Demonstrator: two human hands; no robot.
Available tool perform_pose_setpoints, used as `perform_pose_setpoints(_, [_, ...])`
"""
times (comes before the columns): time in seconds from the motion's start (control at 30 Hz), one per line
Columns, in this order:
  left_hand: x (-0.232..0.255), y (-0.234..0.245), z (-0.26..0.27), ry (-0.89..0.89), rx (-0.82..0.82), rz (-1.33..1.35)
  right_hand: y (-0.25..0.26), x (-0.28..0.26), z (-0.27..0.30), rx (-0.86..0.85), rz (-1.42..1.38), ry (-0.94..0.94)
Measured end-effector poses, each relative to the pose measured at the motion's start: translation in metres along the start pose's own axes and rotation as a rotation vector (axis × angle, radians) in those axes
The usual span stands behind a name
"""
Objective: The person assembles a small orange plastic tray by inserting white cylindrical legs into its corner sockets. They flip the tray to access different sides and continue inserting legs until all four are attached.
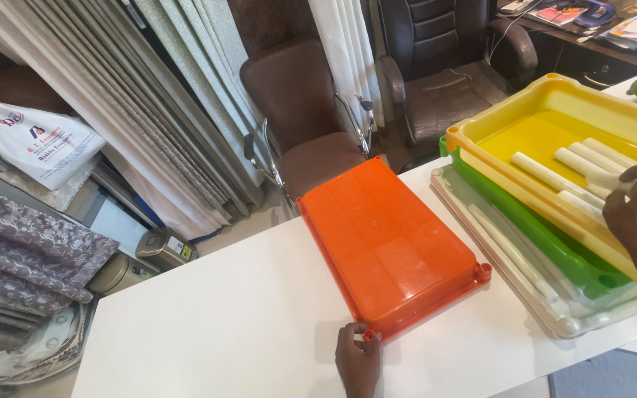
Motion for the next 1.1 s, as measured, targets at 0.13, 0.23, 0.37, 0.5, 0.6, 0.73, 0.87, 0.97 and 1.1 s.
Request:
perform_pose_setpoints(0.13, [0.039,0.025,0.004,-0.251,0.052,-0.005,0.04,-0.111,0.029,-0.149,-0.258,-0.074])
perform_pose_setpoints(0.23, [0.071,0.037,0.013,-0.356,0.033,0.042,0.036,-0.226,0.079,-0.434,-0.357,0.006])
perform_pose_setpoints(0.37, [0.101,0.044,0.034,-0.5,-0.08,0.102,0.013,-0.346,0.162,-0.791,-0.557,0.102])
perform_pose_setpoints(0.5, [0.109,0.058,0.041,-0.585,-0.031,0.068,0.001,-0.389,0.204,-0.959,-0.532,0.13])
perform_pose_setpoints(0.6, [0.096,0.06,0.031,-0.462,-0.022,0.073,-0.006,-0.402,0.217,-1.003,-0.559,0.165])
perform_pose_setpoints(0.73, [0.086,0.063,0.031,-0.448,-0.035,0.035,-0.01,-0.408,0.227,-1.006,-0.579,0.211])
perform_pose_setpoints(0.87, [0.083,0.064,0.036,-0.458,-0.057,0.05,-0.015,-0.403,0.238,-1.08,-0.574,0.186])
perform_pose_setpoints(0.97, [0.082,0.065,0.041,-0.488,-0.071,0.062,-0.02,-0.399,0.248,-1.111,-0.546,0.214])
perform_pose_setpoints(1.1, [0.07,0.062,0.042,-0.42,-0.157,-0.028,-0.026,-0.394,0.256,-1.111,-0.545,0.223])
Point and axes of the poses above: each hand's wrist, its own z-axis away from the middle knuckle, its own y-axis out of the back of the hand, x = y × z, the point moved 8 cm from there along -z, towards the middle knuckle, and after that the axes turned 1 degree about y, right-handed, at the moved point
